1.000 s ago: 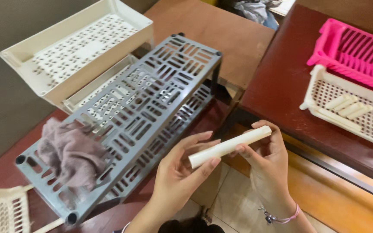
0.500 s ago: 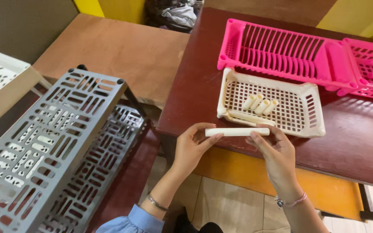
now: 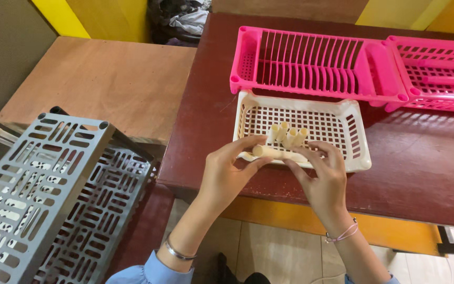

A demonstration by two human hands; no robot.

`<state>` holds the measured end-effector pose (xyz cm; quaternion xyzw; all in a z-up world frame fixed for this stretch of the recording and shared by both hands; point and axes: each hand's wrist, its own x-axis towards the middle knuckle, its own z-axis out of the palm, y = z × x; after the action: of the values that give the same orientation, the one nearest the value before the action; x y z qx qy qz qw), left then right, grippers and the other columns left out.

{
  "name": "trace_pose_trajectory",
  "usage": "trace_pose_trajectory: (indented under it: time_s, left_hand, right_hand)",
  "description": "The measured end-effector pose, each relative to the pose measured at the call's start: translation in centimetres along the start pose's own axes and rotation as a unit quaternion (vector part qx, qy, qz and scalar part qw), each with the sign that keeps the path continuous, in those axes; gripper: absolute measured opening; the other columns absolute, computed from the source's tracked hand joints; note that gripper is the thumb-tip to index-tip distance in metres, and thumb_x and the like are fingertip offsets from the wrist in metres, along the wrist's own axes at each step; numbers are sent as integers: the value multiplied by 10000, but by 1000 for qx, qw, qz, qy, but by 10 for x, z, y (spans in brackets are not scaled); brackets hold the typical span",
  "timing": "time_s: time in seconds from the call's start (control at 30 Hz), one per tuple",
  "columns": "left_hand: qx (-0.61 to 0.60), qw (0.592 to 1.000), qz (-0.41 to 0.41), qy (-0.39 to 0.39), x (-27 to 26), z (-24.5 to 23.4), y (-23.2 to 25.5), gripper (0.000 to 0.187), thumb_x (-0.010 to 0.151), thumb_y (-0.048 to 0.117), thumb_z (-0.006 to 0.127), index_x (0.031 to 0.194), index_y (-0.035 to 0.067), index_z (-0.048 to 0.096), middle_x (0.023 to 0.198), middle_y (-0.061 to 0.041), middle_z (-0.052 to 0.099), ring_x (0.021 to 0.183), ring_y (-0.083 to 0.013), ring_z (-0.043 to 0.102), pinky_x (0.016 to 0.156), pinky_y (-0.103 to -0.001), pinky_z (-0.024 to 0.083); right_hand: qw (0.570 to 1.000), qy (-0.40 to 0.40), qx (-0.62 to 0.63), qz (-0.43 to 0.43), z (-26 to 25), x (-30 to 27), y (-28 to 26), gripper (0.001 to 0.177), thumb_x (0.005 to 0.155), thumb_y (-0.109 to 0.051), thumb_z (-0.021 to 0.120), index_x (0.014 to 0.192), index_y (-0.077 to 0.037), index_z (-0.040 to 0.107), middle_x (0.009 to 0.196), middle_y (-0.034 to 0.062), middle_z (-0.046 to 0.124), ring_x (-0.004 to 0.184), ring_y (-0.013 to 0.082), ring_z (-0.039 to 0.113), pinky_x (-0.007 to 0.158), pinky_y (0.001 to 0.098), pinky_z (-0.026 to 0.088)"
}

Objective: The person disassembles a white plastic basket by removing its corner connectors and rods, then reassembles it by inserting the rods and snapping the connectors back into place. The person also wipes the basket with a cloth during the process.

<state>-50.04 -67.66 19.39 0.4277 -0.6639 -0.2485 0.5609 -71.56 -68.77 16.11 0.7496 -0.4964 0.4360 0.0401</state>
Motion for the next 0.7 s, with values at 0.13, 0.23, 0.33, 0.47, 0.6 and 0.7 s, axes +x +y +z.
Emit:
trace_pose_trajectory:
  time_s: [0.13,0.23,0.33,0.47,0.6,0.7]
  left_hand:
    - [-29,999,-18,-28,8,9,10,354,859,66,817,1197,56,716,1103,-104,780,976,-181,782,796,-299,638]
    - [-54,995,-27,-76,4,19,10,387,876,24,774,1255,66,711,1126,-107,776,982,-196,786,836,-307,649]
    - [-40,995,17,-88,2,26,-5,475,886,35,737,1348,79,637,1270,-113,714,1092,-246,724,952,-356,594]
    - [226,967,96,-65,9,29,-46,441,956,130,697,1388,102,609,1370,-107,660,1299,-321,605,1154,-504,383]
    - [351,928,97,-82,-5,25,-86,387,918,242,697,1293,158,658,1346,-73,666,1316,-381,532,1203,-603,235]
    - [364,922,103,-80,-14,27,-103,383,928,259,682,1301,180,649,1384,-54,643,1360,-408,498,1203,-615,219]
  right_hand:
    - [994,-80,72,-4,3,11,-7,420,732,-65,855,1133,-86,731,1002,92,634,846,209,635,740,333,557]
    - [972,-121,182,89,11,12,-9,396,746,4,787,1129,-32,697,917,85,664,767,161,678,674,294,582]
    - [962,-66,236,122,21,10,-5,289,819,50,714,1106,14,697,982,88,741,882,152,735,759,299,596]
    - [872,-49,380,304,33,15,10,267,936,-69,712,1151,85,674,1053,135,755,955,198,759,859,313,640]
    - [761,-51,503,406,38,13,19,372,956,-107,685,1222,147,628,1063,149,754,954,214,771,887,330,602]
    - [738,-55,501,449,36,11,19,474,918,-167,704,1284,88,545,982,102,759,829,217,784,786,333,668]
